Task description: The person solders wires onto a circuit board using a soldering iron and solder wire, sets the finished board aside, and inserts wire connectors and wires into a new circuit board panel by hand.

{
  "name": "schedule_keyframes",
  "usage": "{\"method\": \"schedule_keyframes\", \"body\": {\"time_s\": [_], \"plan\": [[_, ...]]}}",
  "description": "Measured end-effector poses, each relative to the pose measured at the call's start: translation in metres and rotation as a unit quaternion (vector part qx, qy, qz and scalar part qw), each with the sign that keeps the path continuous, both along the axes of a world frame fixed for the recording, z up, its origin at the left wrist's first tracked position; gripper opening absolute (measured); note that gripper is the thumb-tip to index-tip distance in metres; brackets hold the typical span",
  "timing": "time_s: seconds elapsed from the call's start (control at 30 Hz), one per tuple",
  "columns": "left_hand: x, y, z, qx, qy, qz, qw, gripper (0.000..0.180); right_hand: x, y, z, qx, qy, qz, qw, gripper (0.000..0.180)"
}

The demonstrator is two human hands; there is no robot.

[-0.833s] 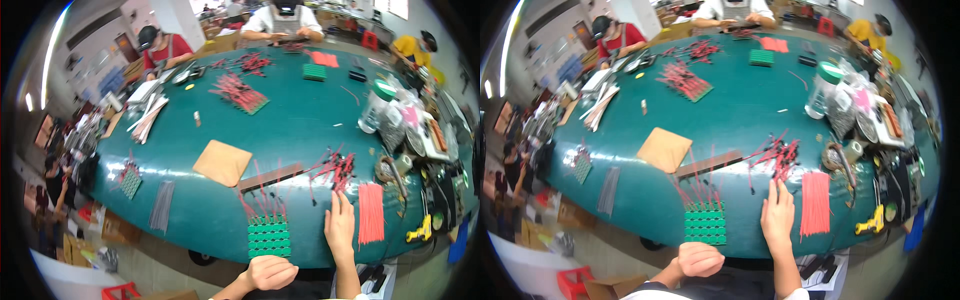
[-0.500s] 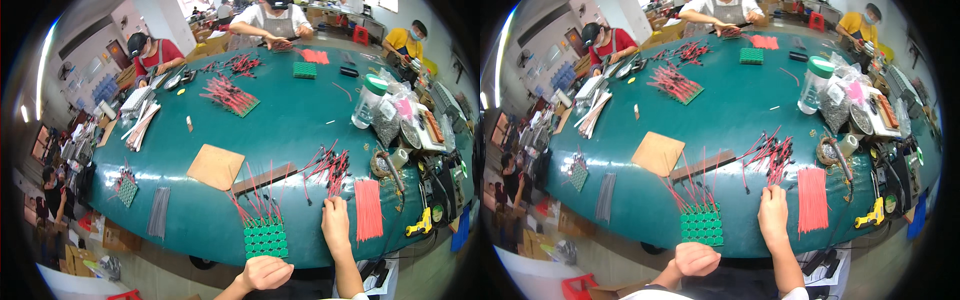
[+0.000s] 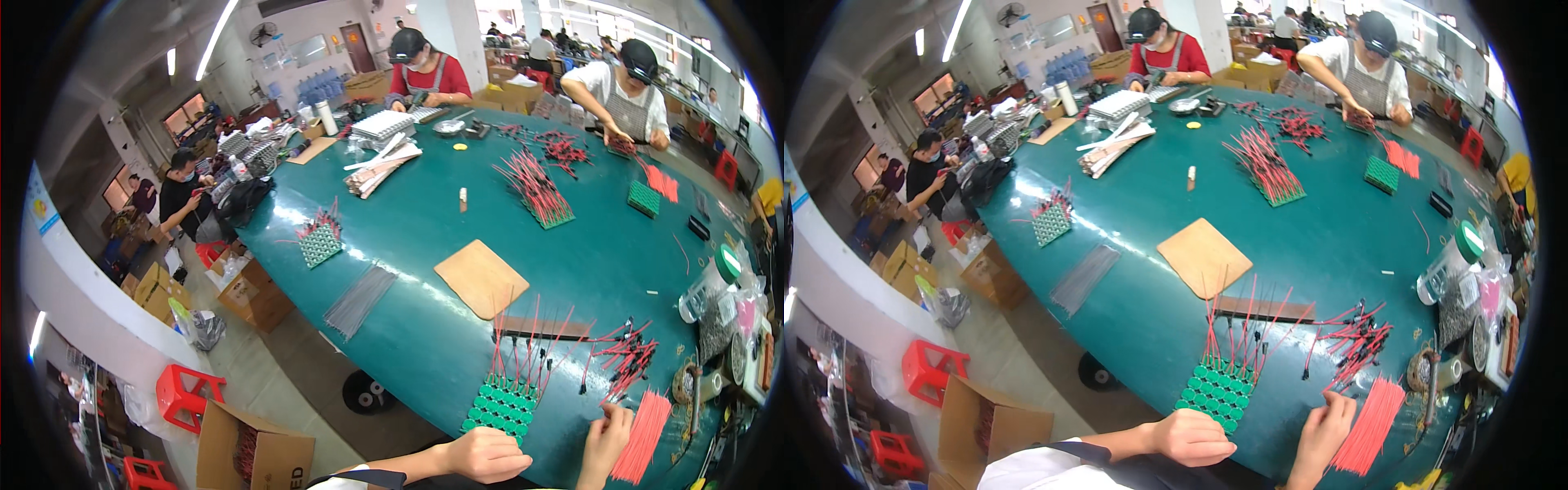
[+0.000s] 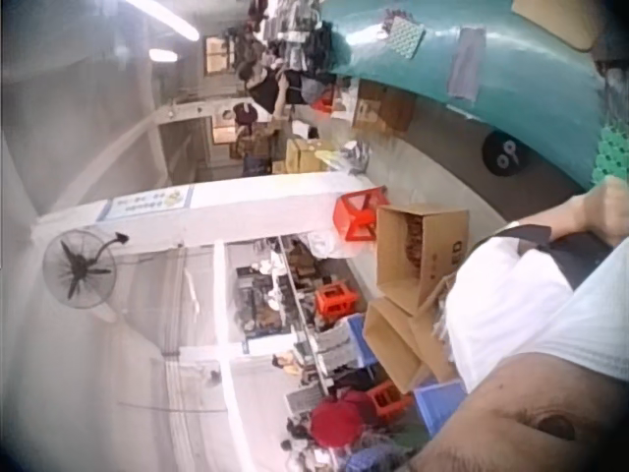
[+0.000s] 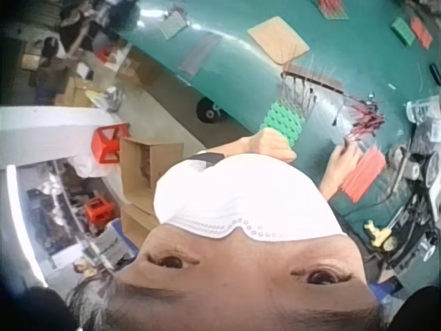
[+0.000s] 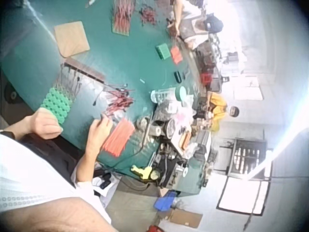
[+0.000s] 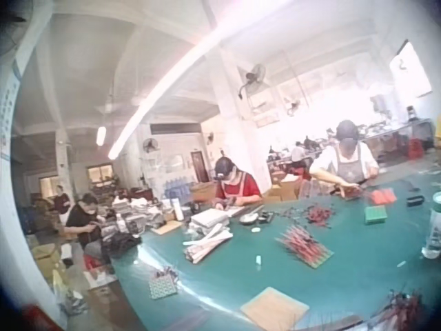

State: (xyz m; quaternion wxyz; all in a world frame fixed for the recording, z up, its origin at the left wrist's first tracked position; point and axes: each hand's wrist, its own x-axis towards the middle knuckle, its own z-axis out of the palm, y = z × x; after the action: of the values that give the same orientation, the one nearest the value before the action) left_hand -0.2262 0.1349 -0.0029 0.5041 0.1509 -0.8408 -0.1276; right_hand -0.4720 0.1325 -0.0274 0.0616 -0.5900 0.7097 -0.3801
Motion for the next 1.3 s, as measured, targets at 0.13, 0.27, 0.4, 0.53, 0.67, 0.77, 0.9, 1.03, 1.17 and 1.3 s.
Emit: {"method": "schedule_keyframes", "body": {"time_s": [0.13,0.27,0.4,0.53,0.67,0.77,0.9,1.03,1.17,1.3], "plan": [[-0.006,-0.001,0.012,-0.009,0.018,-0.016,1.000,0.024,-0.003,-0.002,0.023,-0.080,-0.018,-0.034,0.996,0.017],[-0.009,0.002,0.014,0.065,0.013,-0.015,0.998,0.021,0.006,0.000,0.059,-0.171,0.071,-0.070,0.980,0.016],[-0.013,0.010,0.026,0.239,0.030,-0.044,0.970,0.016,0.013,0.005,0.064,-0.396,-0.066,0.037,0.915,0.015],[-0.024,0.017,0.039,0.480,0.031,-0.058,0.875,0.022,0.023,0.031,0.042,-0.419,-0.140,0.081,0.894,0.009],[-0.032,0.015,0.029,0.527,0.150,-0.091,0.832,0.030,0.036,0.037,0.046,-0.335,-0.185,0.156,0.910,0.014],[-0.032,0.016,0.021,0.528,0.271,-0.142,0.792,0.026,0.048,0.045,0.043,-0.255,-0.226,0.202,0.918,0.020],[-0.013,0.005,0.001,0.532,0.243,-0.138,0.799,0.024,0.071,0.044,0.016,-0.125,-0.270,0.247,0.922,0.028],[-0.019,0.015,0.016,0.476,0.217,-0.101,0.847,0.024,0.052,0.037,0.019,-0.141,-0.218,0.344,0.902,0.033],[-0.018,0.020,0.008,0.398,0.181,-0.019,0.899,0.028,0.054,0.044,0.008,-0.084,-0.157,0.346,0.921,0.027],[-0.016,0.014,0.013,0.413,0.168,-0.035,0.894,0.028,0.059,0.048,0.014,-0.050,-0.190,0.277,0.941,0.025]]}}
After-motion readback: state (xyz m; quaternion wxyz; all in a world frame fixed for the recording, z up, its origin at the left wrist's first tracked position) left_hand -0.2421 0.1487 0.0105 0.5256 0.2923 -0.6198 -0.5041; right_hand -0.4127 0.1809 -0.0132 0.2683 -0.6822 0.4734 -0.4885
